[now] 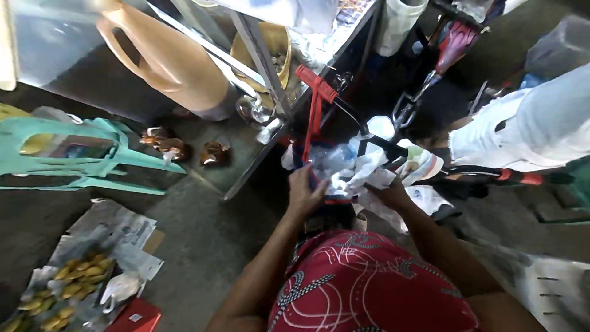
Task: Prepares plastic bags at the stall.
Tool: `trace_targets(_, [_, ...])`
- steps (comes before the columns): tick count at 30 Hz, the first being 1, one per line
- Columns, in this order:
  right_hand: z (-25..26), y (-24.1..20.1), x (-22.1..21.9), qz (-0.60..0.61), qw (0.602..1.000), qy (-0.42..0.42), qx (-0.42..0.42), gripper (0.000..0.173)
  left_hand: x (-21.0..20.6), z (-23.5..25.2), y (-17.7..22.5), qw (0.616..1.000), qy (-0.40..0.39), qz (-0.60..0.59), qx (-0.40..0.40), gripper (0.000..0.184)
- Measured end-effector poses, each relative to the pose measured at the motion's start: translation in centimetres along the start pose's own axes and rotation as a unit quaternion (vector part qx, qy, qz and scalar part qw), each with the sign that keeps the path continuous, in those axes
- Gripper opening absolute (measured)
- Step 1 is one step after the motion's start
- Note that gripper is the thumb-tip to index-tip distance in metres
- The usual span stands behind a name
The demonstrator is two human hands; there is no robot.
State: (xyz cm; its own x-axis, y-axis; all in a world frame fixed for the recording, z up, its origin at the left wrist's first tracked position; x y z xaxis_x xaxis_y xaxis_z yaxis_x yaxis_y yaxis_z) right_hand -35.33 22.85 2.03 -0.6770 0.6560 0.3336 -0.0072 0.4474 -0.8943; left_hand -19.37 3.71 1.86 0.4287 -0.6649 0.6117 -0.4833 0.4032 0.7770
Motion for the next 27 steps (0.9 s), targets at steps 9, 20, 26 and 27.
trace_targets(9, [-0.9, -1.1, -1.8, 0.051, 0.977, -0.116, 0.17, 0.039, -0.8, 1.6, 2.8, 0.977, -0.099, -0.172, 0.083, 0.03])
trace_targets(20, [-4.6, 7.1, 3.3, -0.139, 0.983, -0.106, -0.064, 0.042, -6.8, 2.2, 1.9, 0.96, -0.202, -0.123, 0.148, 0.049])
trace_targets(26, [-5.7, 7.0, 5.3, -0.107, 0.989, -0.054, -0.086, 0.044, -12.7, 5.7, 7.8, 0.984, -0.164, -0.06, 0.015, 0.031])
trace_targets(27, [-5.8, 6.9, 5.6, -0.095, 0.992, -0.043, -0.069, 0.043, -13.2, 6.0, 8.7, 0.986, -0.149, -0.068, -0.012, 0.029])
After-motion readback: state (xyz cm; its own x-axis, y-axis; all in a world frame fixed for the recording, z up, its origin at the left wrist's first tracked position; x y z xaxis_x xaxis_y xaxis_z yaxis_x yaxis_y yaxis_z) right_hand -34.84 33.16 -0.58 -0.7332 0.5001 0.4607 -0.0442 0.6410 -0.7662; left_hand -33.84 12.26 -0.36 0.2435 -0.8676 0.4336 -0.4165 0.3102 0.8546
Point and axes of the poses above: each hand's wrist, its own z-axis towards the middle knuckle, its own x-axis out of the back of the hand, y = z × x, the point moved 7 cm from there along z, towards the middle knuckle, and after that the axes turned 3 degrees about y, right-handed, at the moved point
